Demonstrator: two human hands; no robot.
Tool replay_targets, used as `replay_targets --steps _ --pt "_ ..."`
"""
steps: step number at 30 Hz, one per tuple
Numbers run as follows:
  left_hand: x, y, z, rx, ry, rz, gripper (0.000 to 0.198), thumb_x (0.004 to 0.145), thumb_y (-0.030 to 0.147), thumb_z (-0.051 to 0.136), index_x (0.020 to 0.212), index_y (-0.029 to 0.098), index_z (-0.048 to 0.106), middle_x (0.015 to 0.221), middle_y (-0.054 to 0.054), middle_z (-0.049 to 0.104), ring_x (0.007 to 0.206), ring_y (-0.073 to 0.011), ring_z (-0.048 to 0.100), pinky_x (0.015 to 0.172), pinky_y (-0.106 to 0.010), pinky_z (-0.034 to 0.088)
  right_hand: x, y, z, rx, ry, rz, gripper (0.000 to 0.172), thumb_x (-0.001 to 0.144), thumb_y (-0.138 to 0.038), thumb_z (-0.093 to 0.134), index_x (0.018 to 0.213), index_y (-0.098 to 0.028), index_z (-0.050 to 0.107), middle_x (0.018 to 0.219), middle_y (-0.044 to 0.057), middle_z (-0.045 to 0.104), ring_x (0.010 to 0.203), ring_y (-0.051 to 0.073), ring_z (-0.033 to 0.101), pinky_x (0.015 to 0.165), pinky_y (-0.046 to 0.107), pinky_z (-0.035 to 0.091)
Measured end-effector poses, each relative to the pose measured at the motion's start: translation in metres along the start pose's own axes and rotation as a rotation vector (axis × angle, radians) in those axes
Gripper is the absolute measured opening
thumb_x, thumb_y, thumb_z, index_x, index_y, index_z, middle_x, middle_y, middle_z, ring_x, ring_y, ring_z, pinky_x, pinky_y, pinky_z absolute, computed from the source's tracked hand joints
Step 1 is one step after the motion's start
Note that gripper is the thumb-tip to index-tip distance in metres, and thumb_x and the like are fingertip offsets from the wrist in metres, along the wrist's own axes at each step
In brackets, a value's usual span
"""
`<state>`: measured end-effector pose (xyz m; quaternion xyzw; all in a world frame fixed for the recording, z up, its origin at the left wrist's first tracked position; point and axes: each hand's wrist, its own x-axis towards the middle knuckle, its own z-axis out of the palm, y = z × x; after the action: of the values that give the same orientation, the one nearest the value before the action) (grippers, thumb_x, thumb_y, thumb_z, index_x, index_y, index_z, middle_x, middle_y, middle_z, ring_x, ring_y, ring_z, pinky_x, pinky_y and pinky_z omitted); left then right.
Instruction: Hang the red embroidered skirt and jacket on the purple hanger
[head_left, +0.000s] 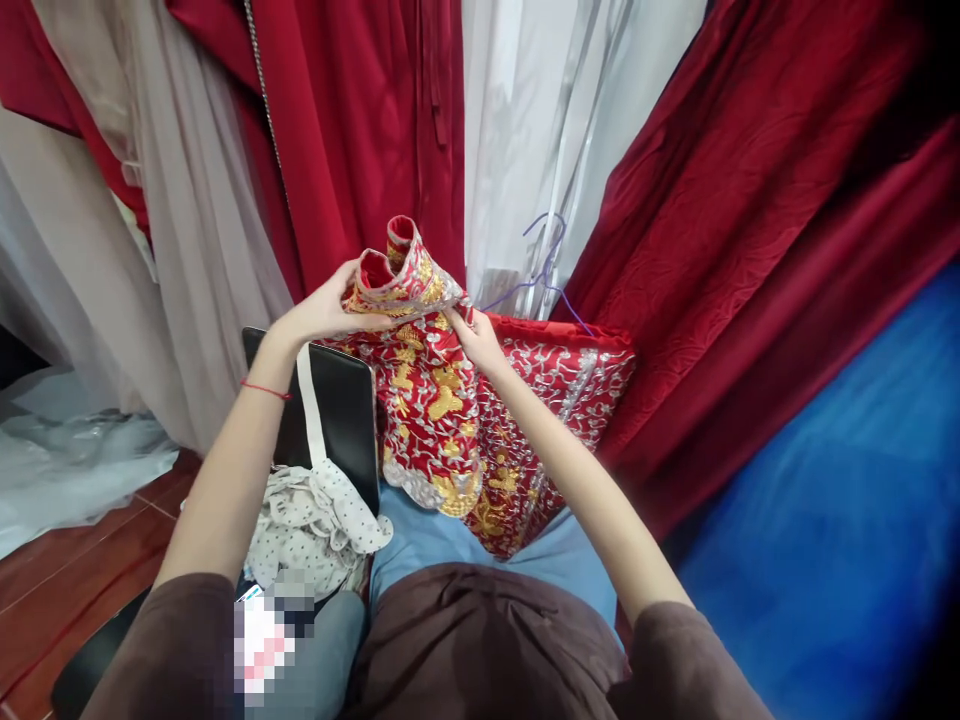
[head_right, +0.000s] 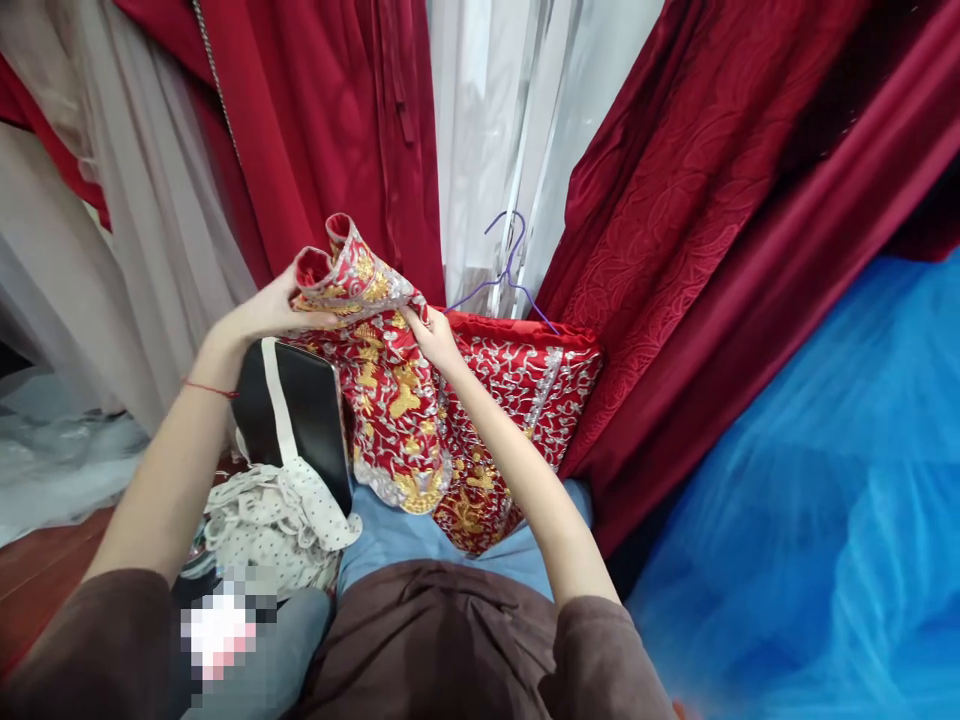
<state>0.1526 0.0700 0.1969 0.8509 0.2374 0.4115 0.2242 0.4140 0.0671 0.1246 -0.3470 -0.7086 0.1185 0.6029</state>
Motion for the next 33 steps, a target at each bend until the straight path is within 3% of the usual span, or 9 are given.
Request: replay_targets --steps 5,8,11,13,20,23,27,31,33 --pt "0.046 -0.029 0.034 -0.021 -0.046 -0.086 0.071 0.059 0.059 0.082 0.113 0.013 0.070 0.116 -0.014 0.073 0.111 -0.0315 0.066 0.099 -0.042 0.051 0.003 0.007 -0.032 -0.226 -0.181 0.066 0.047 0.093 -0.060 0.046 0.081 -0.017 0.061 0.081 0.003 0.065 0.081 0.021 0.059 0.079 0.034 0.050" --pt "0.069 -0.043 0.045 0.157 0.062 -0.187 0.059 0.064 0.060 0.078 0.101 0.014 0.074 0.104 -0.011 0.076 0.106 -0.0320 0.067 0.093 -0.040 0.051 0.010 0.018 -0.046 -0.601 -0.144 -0.020 0.045 0.098 -0.053 0.041 0.094 -0.015 0.065 0.097 0.010 0.067 0.096 0.026 0.059 0.090 0.039 0.047" --pt "0.088 -0.047 0.046 0.489 0.188 -0.361 0.051 0.067 0.059 0.075 0.094 0.016 0.075 0.099 -0.012 0.075 0.105 -0.0362 0.067 0.089 -0.040 0.049 0.017 0.031 -0.049 -0.942 -0.091 -0.152 0.044 0.101 -0.041 0.037 0.124 -0.012 0.060 0.128 0.019 0.061 0.124 0.032 0.048 0.108 0.048 0.033" --pt "0.098 -0.044 0.043 0.651 0.288 -0.437 0.047 0.071 0.056 0.072 0.096 0.017 0.075 0.102 -0.014 0.074 0.107 -0.0378 0.066 0.089 -0.040 0.048 0.019 0.039 -0.046 -1.087 -0.126 -0.129 0.047 0.102 -0.038 0.036 0.134 -0.008 0.055 0.131 0.022 0.059 0.128 0.034 0.045 0.112 0.052 0.025" --pt "0.110 -0.024 0.010 0.835 0.693 -0.431 0.040 0.089 0.033 0.050 0.119 0.014 0.068 0.115 -0.014 0.069 0.104 -0.0299 0.064 0.088 -0.043 0.043 0.013 0.026 -0.045 -1.132 -0.141 -0.109 0.044 0.104 -0.038 0.032 0.102 -0.012 0.067 0.107 0.018 0.069 0.108 0.030 0.055 0.107 0.049 0.023" --pt "0.112 -0.026 -0.002 0.848 0.756 -0.391 0.041 0.090 0.034 0.051 0.118 0.010 0.067 0.120 -0.013 0.063 0.105 -0.0302 0.062 0.086 -0.046 0.042 0.008 0.006 -0.054 -1.009 -0.121 -0.131 0.046 0.105 -0.035 0.030 0.081 -0.017 0.064 0.087 0.010 0.071 0.087 0.023 0.059 0.098 0.044 0.027" --pt "0.117 -0.020 0.012 0.910 0.705 -0.414 0.036 0.088 0.025 0.052 0.117 0.009 0.066 0.125 -0.016 0.059 0.115 -0.0313 0.055 0.087 -0.046 0.045 0.003 -0.012 -0.068 -0.881 -0.164 -0.167 0.046 0.104 -0.033 0.030 0.068 -0.018 0.055 0.071 0.004 0.065 0.069 0.017 0.054 0.086 0.036 0.031" --pt "0.131 0.003 0.066 1.015 0.360 -0.315 0.036 0.084 0.021 0.055 0.113 0.007 0.070 0.122 -0.020 0.062 0.123 -0.0351 0.050 0.088 -0.044 0.048 0.005 -0.011 -0.080 -0.793 -0.308 -0.271 0.035 0.100 -0.031 0.036 0.073 -0.020 0.056 0.075 0.004 0.063 0.072 0.018 0.056 0.081 0.034 0.036" --pt "0.141 0.016 0.095 0.978 0.219 -0.313 0.038 0.082 0.024 0.058 0.113 0.007 0.070 0.113 -0.020 0.067 0.115 -0.0342 0.058 0.093 -0.043 0.047 0.006 -0.006 -0.090 -0.757 -0.266 -0.362 0.024 0.096 -0.029 0.042 0.083 -0.020 0.060 0.091 0.008 0.066 0.087 0.021 0.059 0.084 0.036 0.039"
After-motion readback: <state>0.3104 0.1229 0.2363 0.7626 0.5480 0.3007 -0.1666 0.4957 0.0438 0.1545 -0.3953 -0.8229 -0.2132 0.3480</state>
